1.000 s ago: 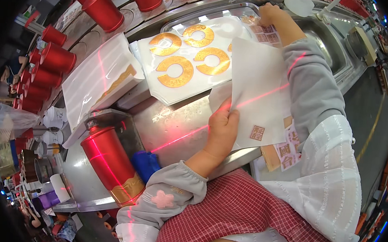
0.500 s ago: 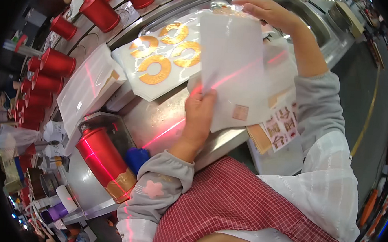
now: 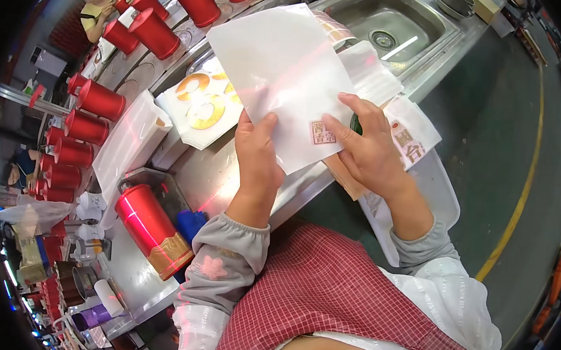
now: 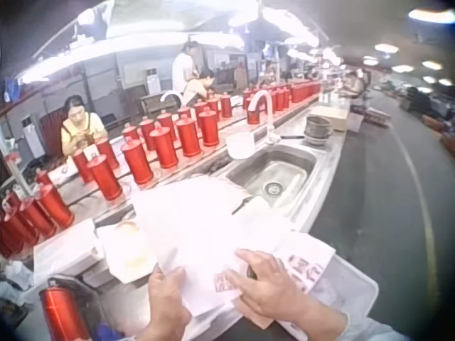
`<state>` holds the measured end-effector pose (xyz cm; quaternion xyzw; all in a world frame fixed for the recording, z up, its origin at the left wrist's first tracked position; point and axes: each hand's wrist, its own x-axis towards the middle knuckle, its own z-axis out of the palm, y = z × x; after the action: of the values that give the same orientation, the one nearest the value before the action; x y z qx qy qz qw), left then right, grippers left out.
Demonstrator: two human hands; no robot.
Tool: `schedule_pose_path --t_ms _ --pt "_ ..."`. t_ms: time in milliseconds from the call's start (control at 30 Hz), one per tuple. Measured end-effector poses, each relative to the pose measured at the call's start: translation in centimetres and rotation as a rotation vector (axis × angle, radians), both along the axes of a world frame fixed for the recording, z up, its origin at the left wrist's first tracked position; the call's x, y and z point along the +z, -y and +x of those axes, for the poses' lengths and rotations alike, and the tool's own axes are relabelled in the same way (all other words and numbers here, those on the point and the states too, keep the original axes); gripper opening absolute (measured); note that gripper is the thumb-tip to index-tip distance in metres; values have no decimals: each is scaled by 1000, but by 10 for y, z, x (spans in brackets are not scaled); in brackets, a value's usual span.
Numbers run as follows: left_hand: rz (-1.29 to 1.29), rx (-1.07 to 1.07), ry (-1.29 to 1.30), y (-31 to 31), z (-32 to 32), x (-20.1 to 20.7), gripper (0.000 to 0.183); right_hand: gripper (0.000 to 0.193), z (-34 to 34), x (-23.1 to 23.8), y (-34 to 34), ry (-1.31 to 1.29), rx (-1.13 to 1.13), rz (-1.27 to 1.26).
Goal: The person applies a gold decorative label to a red cylindrical tin using a green squeegee tool to smooth the surface. They then apply a smaller square sticker to the tin and press it down firmly. The person works at a stainless steel counter with stacks of red tins and sticker sheets nearby.
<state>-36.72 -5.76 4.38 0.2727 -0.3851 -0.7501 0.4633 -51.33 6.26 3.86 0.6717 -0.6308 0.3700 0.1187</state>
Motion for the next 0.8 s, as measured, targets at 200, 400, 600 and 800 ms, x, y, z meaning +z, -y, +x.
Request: schedule_pose_path --t_ms 200,400,600,800 --pt "-44 -44 -41 -16 3 7 41 37 1 0 -12 9 62 -90" --pt "-52 -26 26 -23 6 9 39 39 -8 2 -28 77 123 -108" --pt "-23 -172 -32 -18 11 16 40 71 -29 -8 -50 1589 367 57" --pt "-46 -384 63 -21 11 7 42 64 -21 -5 -45 1745 460 233"
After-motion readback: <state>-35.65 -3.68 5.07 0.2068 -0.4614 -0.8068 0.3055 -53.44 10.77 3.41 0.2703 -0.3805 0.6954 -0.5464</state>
